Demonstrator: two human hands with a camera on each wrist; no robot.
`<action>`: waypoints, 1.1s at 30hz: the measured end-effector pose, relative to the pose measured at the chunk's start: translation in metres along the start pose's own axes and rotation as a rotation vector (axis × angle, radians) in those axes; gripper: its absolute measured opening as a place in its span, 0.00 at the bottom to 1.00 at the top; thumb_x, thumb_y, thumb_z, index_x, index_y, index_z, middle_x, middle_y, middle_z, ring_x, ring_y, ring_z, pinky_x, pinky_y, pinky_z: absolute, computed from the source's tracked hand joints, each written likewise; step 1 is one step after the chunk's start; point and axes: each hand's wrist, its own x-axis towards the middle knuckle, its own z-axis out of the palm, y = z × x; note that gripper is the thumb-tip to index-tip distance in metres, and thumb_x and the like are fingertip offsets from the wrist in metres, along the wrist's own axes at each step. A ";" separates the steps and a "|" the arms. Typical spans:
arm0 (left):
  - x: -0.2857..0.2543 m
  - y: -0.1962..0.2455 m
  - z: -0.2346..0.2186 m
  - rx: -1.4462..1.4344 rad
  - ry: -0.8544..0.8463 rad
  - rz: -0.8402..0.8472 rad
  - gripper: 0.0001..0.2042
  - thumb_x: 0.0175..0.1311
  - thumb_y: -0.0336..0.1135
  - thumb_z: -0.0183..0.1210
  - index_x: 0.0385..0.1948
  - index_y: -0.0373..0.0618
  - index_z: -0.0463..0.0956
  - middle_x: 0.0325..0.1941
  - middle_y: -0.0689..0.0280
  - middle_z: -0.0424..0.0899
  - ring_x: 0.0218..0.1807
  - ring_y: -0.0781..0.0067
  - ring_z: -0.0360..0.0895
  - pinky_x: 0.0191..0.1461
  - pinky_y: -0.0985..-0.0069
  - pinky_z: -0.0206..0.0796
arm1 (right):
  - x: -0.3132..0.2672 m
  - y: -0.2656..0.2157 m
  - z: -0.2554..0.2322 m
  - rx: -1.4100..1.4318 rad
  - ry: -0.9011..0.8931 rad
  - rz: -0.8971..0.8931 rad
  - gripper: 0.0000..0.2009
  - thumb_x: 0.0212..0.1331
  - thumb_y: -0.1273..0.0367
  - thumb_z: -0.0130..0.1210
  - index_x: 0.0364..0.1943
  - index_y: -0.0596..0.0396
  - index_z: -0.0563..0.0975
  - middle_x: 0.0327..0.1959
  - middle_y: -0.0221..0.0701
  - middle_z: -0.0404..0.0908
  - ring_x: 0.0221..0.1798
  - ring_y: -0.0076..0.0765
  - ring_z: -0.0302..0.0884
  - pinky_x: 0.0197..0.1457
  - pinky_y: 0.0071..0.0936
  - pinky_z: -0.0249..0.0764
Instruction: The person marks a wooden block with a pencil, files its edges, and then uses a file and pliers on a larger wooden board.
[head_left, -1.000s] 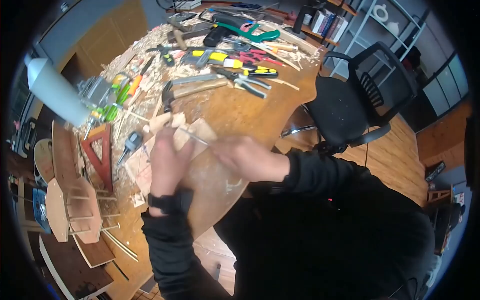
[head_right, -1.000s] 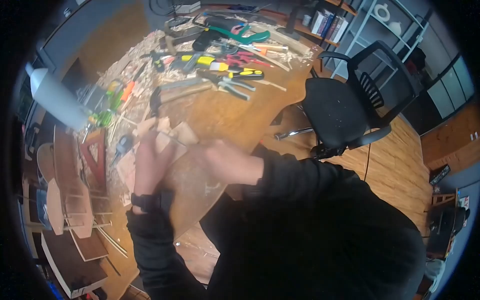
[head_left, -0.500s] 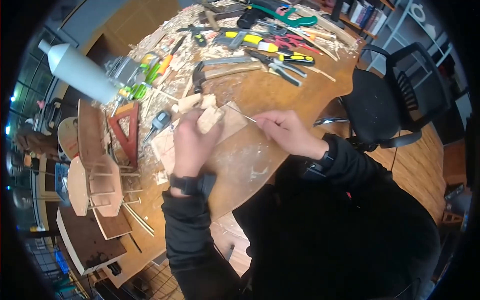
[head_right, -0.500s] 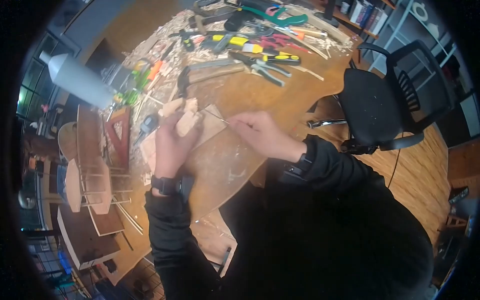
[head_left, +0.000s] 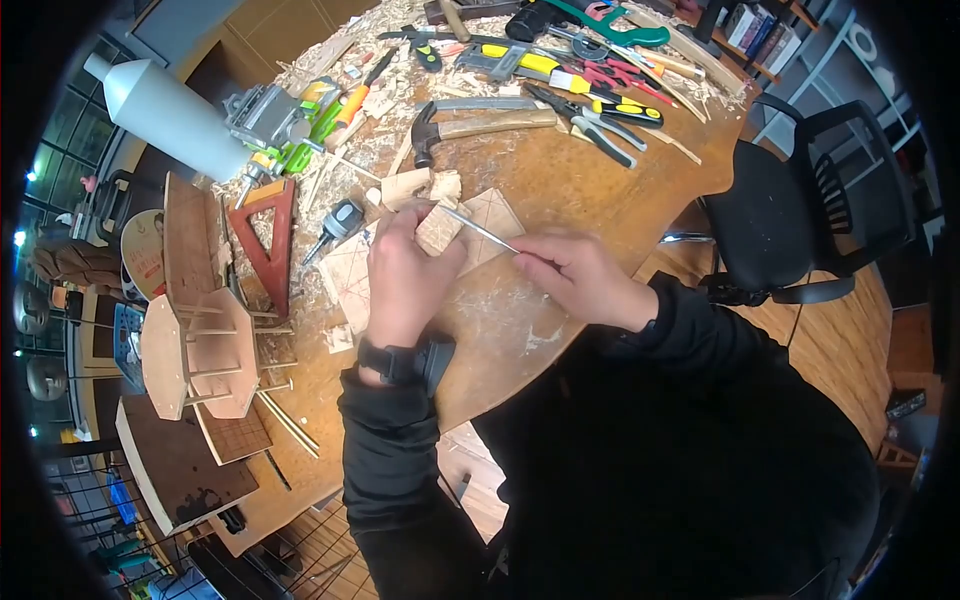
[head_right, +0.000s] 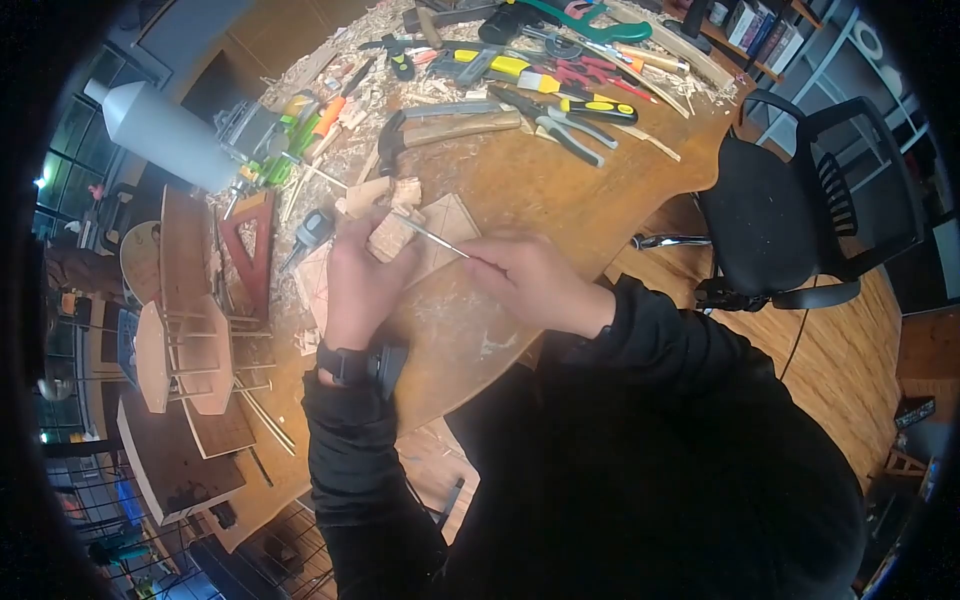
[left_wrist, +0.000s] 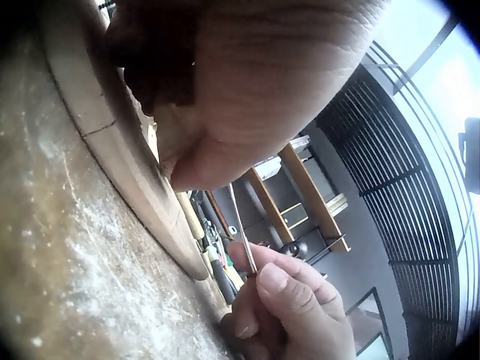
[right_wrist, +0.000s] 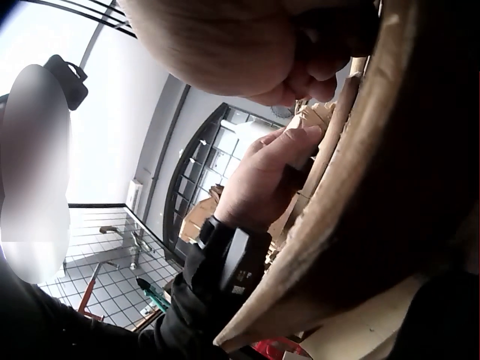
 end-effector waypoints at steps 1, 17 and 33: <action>0.000 -0.002 0.000 -0.004 -0.002 0.002 0.21 0.55 0.37 0.74 0.49 0.37 0.84 0.48 0.43 0.86 0.51 0.42 0.85 0.55 0.58 0.77 | 0.000 -0.002 0.000 -0.023 0.003 0.000 0.11 0.67 0.72 0.61 0.51 0.59 0.85 0.35 0.44 0.84 0.38 0.52 0.83 0.42 0.41 0.78; 0.000 0.007 -0.005 -0.082 -0.059 -0.085 0.19 0.55 0.39 0.72 0.48 0.39 0.87 0.31 0.47 0.88 0.35 0.46 0.87 0.44 0.58 0.78 | 0.000 -0.014 0.010 -0.082 0.003 -0.035 0.15 0.65 0.74 0.61 0.54 0.61 0.83 0.40 0.48 0.85 0.42 0.59 0.84 0.46 0.44 0.81; 0.003 0.007 -0.008 -0.056 -0.180 -0.216 0.22 0.56 0.37 0.72 0.52 0.37 0.85 0.38 0.43 0.87 0.40 0.41 0.86 0.47 0.57 0.77 | 0.022 -0.016 0.005 -0.154 -0.072 -0.125 0.15 0.65 0.75 0.62 0.55 0.64 0.83 0.37 0.47 0.84 0.37 0.54 0.84 0.41 0.41 0.79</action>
